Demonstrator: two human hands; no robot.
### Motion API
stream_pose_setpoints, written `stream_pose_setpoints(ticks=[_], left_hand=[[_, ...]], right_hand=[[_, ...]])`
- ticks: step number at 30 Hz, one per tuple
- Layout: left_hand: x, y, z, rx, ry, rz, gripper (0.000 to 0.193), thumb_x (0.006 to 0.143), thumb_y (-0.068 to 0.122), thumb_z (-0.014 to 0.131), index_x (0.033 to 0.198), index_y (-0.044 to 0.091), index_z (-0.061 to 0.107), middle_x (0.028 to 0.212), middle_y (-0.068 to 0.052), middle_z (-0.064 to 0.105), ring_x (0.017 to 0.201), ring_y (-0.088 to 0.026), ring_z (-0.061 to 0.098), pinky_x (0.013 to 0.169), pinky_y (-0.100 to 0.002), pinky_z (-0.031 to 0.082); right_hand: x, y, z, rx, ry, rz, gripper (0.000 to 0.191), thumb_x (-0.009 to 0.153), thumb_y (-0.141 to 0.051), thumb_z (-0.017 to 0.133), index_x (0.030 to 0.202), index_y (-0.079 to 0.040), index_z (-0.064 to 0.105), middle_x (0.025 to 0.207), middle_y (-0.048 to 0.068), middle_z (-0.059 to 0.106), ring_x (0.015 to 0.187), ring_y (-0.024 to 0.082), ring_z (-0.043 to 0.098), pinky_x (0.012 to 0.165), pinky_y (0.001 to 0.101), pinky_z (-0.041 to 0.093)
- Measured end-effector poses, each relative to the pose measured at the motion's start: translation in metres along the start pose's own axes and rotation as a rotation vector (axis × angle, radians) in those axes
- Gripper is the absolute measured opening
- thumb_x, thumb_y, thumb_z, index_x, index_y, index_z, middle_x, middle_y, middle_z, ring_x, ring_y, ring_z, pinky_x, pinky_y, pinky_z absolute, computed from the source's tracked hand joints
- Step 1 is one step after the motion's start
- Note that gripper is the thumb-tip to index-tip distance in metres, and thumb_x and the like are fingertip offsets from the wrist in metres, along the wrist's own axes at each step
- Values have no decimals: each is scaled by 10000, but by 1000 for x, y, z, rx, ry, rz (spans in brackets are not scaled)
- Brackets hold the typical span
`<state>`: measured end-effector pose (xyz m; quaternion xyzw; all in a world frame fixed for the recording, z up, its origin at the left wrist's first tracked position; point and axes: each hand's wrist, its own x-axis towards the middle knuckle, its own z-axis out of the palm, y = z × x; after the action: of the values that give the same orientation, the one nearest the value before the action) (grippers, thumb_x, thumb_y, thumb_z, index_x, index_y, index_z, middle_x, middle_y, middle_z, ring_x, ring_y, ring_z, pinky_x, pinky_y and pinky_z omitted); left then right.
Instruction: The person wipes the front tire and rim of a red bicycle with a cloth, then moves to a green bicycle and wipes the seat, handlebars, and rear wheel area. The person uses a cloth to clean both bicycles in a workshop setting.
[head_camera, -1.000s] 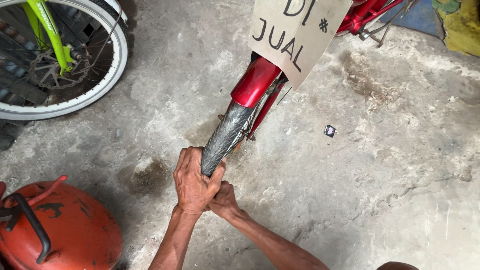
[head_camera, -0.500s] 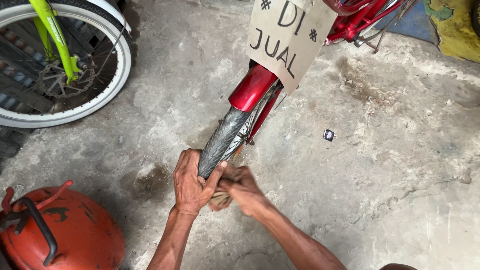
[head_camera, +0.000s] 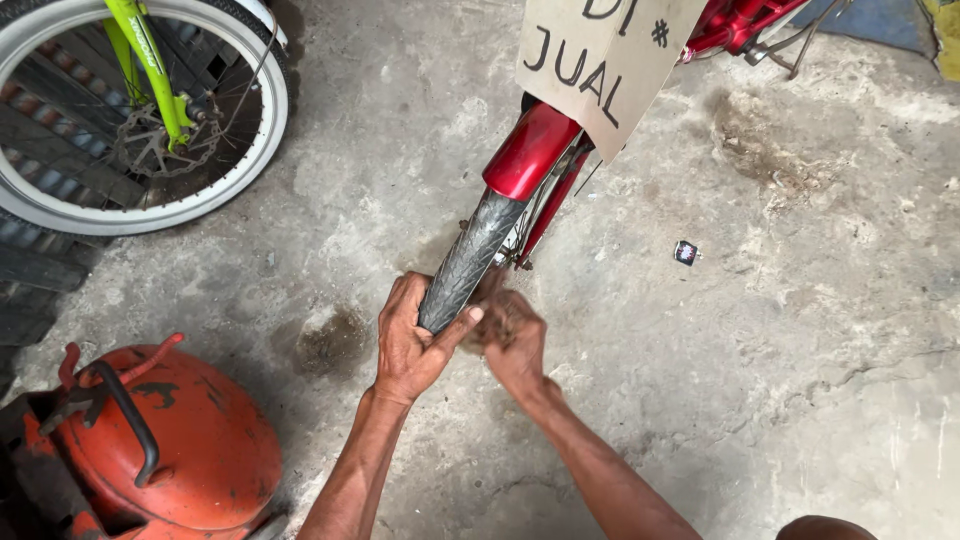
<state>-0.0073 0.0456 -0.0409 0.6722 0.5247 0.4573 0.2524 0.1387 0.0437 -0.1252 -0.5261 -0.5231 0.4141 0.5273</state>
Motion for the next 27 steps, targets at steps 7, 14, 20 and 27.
stream_pose_setpoints(ticks=[7, 14, 20, 27], left_hand=[[-5, -1, 9, -178, -10, -58, 396, 832, 289, 835, 988, 64, 550, 892, -37, 627, 751, -149, 628, 656, -335, 577], [-3, 8, -1, -39, -23, -110, 415, 824, 283, 864, 879, 63, 517, 786, -64, 568, 674, -170, 573, 604, -375, 513], [2, 7, -6, -77, -216, -311, 637, 768, 467, 837, 1125, 71, 489, 984, -138, 674, 881, -280, 652, 796, -438, 554], [24, 4, -35, -168, -529, -538, 1097, 728, 861, 527, 1543, 138, 390, 1555, -176, 436, 1447, -358, 390, 1152, -580, 320]], right_hand=[[-40, 13, 24, -4, -8, -348, 153, 923, 38, 519, 991, 23, 655, 907, 102, 642, 713, 168, 679, 552, 276, 619], [-72, 43, 55, 88, -93, -238, 213, 856, 119, 543, 915, 8, 715, 941, 106, 668, 631, 134, 692, 467, 272, 590], [-55, 43, 6, 255, -110, -360, 219, 1024, 15, 574, 838, -70, 651, 957, 85, 697, 655, 145, 696, 568, 266, 577], [4, -66, -33, 151, 168, -119, 260, 984, -81, 542, 1217, -8, 631, 812, 77, 762, 542, 158, 728, 463, 296, 610]])
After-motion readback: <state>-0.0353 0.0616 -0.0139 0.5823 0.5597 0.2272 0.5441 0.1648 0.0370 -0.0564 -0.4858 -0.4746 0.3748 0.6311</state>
